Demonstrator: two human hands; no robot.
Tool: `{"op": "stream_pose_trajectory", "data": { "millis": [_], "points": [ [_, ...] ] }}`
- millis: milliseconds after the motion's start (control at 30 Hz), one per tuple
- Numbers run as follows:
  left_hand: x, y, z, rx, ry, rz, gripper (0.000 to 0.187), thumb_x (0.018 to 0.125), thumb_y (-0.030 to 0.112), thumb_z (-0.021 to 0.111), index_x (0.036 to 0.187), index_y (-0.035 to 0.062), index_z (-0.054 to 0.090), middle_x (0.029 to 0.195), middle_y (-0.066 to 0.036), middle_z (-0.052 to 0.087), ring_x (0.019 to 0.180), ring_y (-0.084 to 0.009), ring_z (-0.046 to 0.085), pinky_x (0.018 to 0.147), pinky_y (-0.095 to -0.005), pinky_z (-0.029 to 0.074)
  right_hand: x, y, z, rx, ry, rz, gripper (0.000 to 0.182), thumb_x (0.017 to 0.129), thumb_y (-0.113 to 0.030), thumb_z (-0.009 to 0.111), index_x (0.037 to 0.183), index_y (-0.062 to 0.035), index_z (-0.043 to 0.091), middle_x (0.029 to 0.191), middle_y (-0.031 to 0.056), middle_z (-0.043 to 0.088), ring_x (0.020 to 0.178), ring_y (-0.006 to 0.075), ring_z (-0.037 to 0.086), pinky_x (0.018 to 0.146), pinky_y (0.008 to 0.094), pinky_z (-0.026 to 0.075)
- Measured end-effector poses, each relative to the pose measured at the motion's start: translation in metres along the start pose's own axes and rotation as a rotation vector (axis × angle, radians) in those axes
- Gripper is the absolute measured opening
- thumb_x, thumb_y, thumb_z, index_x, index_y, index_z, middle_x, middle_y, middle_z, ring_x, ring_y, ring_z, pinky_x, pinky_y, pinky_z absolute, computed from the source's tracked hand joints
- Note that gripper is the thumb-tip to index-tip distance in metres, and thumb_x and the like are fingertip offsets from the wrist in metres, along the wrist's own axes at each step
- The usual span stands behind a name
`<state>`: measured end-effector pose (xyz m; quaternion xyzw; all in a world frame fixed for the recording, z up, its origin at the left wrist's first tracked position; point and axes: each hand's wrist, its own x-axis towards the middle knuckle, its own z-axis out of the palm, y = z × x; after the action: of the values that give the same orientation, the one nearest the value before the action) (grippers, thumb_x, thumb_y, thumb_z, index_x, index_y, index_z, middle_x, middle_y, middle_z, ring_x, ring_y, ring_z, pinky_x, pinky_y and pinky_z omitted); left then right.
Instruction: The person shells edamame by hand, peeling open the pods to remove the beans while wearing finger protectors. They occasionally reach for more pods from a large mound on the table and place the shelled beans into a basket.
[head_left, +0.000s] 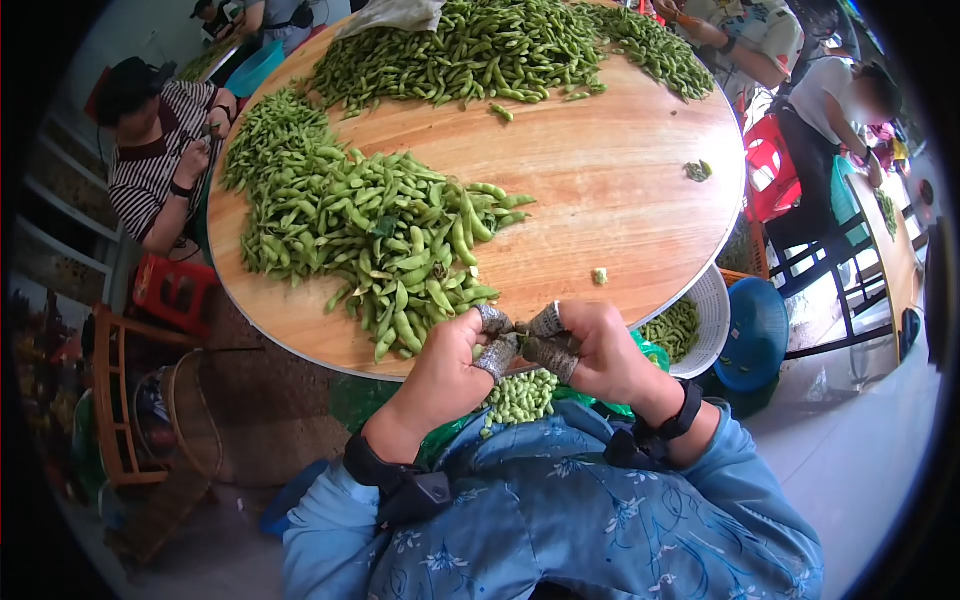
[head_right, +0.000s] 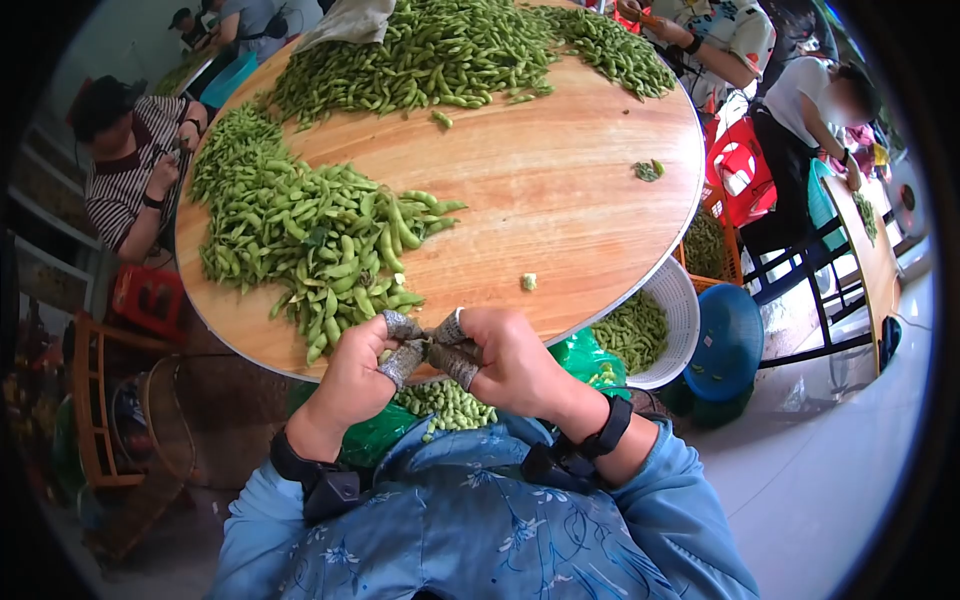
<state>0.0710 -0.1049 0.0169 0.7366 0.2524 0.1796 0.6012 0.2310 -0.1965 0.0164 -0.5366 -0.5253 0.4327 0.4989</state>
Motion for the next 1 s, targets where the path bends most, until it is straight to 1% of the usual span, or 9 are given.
{"op": "stream_pose_trajectory", "data": {
  "millis": [200, 333, 433, 500, 533, 667, 733, 833, 1000],
  "points": [
    [0.002, -0.011, 0.011, -0.25, 0.018, -0.073, 0.021, 0.074, -0.011, 0.044, 0.092, -0.0034, 0.051, 0.083, -0.003, 0.056, 0.079, -0.0103, 0.054, 0.068, -0.0236, 0.045, -0.004, -0.004, 0.002, -0.393, 0.002, -0.197, 0.01, 0.071, 0.001, 0.059, 0.08, 0.0026, 0.056, 0.067, 0.0124, 0.058, 0.061, 0.0162, 0.056, 0.054, 0.029, 0.042],
    [-0.011, -0.004, 0.004, 0.139, -0.194, -0.02, 0.03, 0.071, -0.011, 0.045, 0.098, 0.0, 0.052, 0.075, -0.002, 0.056, 0.075, -0.0087, 0.054, 0.064, -0.0236, 0.044, -0.022, -0.011, -0.02, 0.046, 0.073, 0.135, 0.013, 0.076, -0.002, 0.06, 0.089, 0.0024, 0.057, 0.079, 0.0084, 0.061, 0.073, 0.0117, 0.057, 0.064, 0.0255, 0.047],
    [-0.017, -0.004, 0.0, 0.294, -0.361, 0.015, 0.022, 0.071, -0.002, 0.055, 0.092, 0.0016, 0.059, 0.073, -0.008, 0.06, 0.07, -0.0164, 0.058, 0.062, -0.0266, 0.044, -0.048, -0.017, -0.08, -0.338, -0.09, 0.185, 0.02, 0.073, 0.001, 0.061, 0.093, 0.0043, 0.058, 0.083, 0.0094, 0.063, 0.076, 0.0105, 0.057, 0.066, 0.0249, 0.047],
    [-0.015, 0.001, 0.001, 0.332, -0.415, 0.121, 0.013, 0.072, 0.005, 0.06, 0.084, 0.0012, 0.062, 0.078, -0.014, 0.061, 0.068, -0.025, 0.058, 0.061, -0.0288, 0.044, -0.085, -0.003, -0.117, -0.419, 0.143, 0.321, 0.033, 0.069, 0.004, 0.06, 0.102, 0.0036, 0.058, 0.076, 0.0138, 0.063, 0.068, 0.0147, 0.06, 0.063, 0.0252, 0.047],
    [-0.011, 0.004, 0.0, 0.333, -0.415, 0.124, 0.013, 0.072, 0.005, 0.06, 0.084, 0.0012, 0.062, 0.078, -0.014, 0.061, 0.068, -0.025, 0.058, 0.061, -0.0288, 0.044, -0.089, -0.017, -0.12, -0.524, 0.232, 0.421, 0.021, 0.068, 0.002, 0.062, 0.088, 0.0063, 0.059, 0.072, 0.0168, 0.061, 0.066, 0.0158, 0.06, 0.059, 0.0257, 0.046],
    [0.014, 0.017, -0.012, 0.411, -0.211, 0.266, 0.014, 0.071, 0.001, 0.057, 0.084, 0.0002, 0.061, 0.075, -0.013, 0.06, 0.068, -0.0257, 0.058, 0.061, -0.0312, 0.044, -0.102, -0.012, -0.136, -0.751, 0.282, 0.455, 0.015, 0.068, 0.001, 0.063, 0.071, 0.0071, 0.05, 0.069, 0.0198, 0.058, 0.064, 0.0149, 0.058, 0.055, 0.028, 0.045],
    [0.029, 0.018, -0.018, 0.506, 0.095, 0.194, 0.011, 0.072, 0.003, 0.056, 0.082, -0.001, 0.06, 0.075, -0.016, 0.059, 0.069, -0.0294, 0.057, 0.061, -0.036, 0.045, -0.102, -0.007, -0.132, -0.751, 0.299, 0.418, 0.018, 0.068, 0.001, 0.063, 0.067, 0.0069, 0.046, 0.068, 0.0205, 0.057, 0.063, 0.015, 0.058, 0.054, 0.0289, 0.044],
    [0.051, 0.006, -0.031, 0.918, 0.339, 0.114, 0.012, 0.073, 0.01, 0.057, 0.077, -0.0006, 0.058, 0.073, -0.019, 0.058, 0.068, -0.0342, 0.056, 0.06, -0.0411, 0.044, -0.094, 0.003, -0.12, -0.591, 0.28, 0.301, 0.013, 0.069, 0.001, 0.062, 0.073, 0.0077, 0.051, 0.072, 0.0196, 0.059, 0.069, 0.0174, 0.061, 0.057, 0.029, 0.045],
    [0.078, -0.004, -0.031, 1.196, 0.375, 0.053, 0.019, 0.071, 0.02, 0.06, 0.068, 0.0018, 0.057, 0.064, -0.018, 0.057, 0.063, -0.036, 0.056, 0.057, -0.0426, 0.043, -0.055, 0.004, -0.086, -0.47, 0.261, 0.103, 0.019, 0.07, 0.0, 0.062, 0.089, 0.0034, 0.06, 0.078, 0.0191, 0.061, 0.072, 0.0253, 0.062, 0.062, 0.0319, 0.047]
  ]
}}
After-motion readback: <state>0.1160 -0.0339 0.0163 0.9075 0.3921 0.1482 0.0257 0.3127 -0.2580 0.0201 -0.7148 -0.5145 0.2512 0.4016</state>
